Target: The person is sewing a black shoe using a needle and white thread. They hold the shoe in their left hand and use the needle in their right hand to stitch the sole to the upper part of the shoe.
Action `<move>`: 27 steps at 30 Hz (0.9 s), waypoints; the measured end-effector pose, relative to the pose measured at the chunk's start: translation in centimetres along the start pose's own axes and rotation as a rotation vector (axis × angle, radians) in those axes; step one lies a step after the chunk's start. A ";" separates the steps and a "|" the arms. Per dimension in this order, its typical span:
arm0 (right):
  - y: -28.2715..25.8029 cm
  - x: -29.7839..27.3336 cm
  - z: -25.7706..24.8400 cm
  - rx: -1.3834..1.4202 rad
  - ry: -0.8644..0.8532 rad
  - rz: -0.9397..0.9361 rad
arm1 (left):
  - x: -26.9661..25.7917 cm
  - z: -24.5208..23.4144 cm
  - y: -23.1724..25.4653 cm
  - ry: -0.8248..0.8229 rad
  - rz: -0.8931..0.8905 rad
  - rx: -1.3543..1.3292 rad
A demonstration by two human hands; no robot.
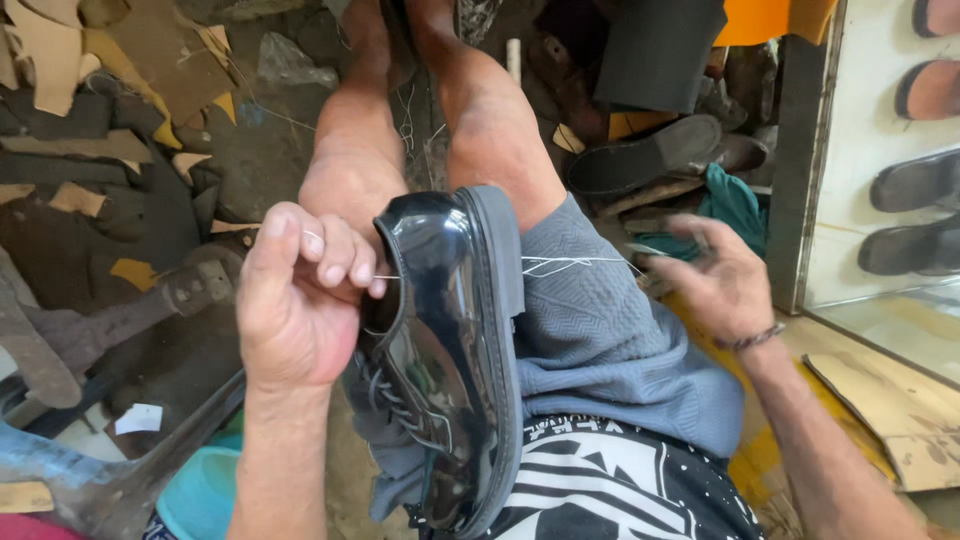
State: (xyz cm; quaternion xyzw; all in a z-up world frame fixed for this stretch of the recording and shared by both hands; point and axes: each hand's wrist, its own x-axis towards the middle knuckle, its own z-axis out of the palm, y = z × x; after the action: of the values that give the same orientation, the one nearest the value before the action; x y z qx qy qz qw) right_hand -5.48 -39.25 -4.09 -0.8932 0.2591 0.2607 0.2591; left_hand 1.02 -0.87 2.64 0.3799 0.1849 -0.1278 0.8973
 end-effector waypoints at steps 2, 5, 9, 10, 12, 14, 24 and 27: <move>-8.8 -3.3 -1.4 0.195 0.043 -0.212 | 0.7 0.6 -0.3 0.064 0.006 0.038; -15.2 -4.9 -0.9 0.218 -0.031 -0.624 | 0.8 0.7 -0.4 0.130 0.029 0.088; -16.1 -4.3 1.2 0.145 -0.267 -0.453 | 0.4 -4.6 1.6 0.279 0.065 0.220; -16.1 -4.4 1.3 0.129 -0.237 -0.451 | 0.0 -7.0 2.4 0.326 0.125 0.240; -16.0 -4.6 1.4 0.171 -0.273 -0.410 | -1.5 -12.7 4.0 0.508 0.076 0.229; -16.0 -4.3 1.5 0.208 -0.289 -0.386 | -1.7 -16.1 4.3 0.674 0.048 0.207; -15.8 -3.9 3.3 0.452 -0.441 -0.455 | -1.9 -22.6 -0.8 0.941 -0.070 0.215; -15.7 -3.9 3.6 0.499 -0.442 -0.434 | -2.0 -24.3 -2.2 0.914 -0.120 0.156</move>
State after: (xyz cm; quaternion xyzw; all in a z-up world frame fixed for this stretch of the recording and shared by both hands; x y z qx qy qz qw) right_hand -0.15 -24.36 0.74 -0.7592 0.0576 0.3147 0.5668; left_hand -7.29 15.52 -13.53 0.4524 0.5725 -0.0126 0.6837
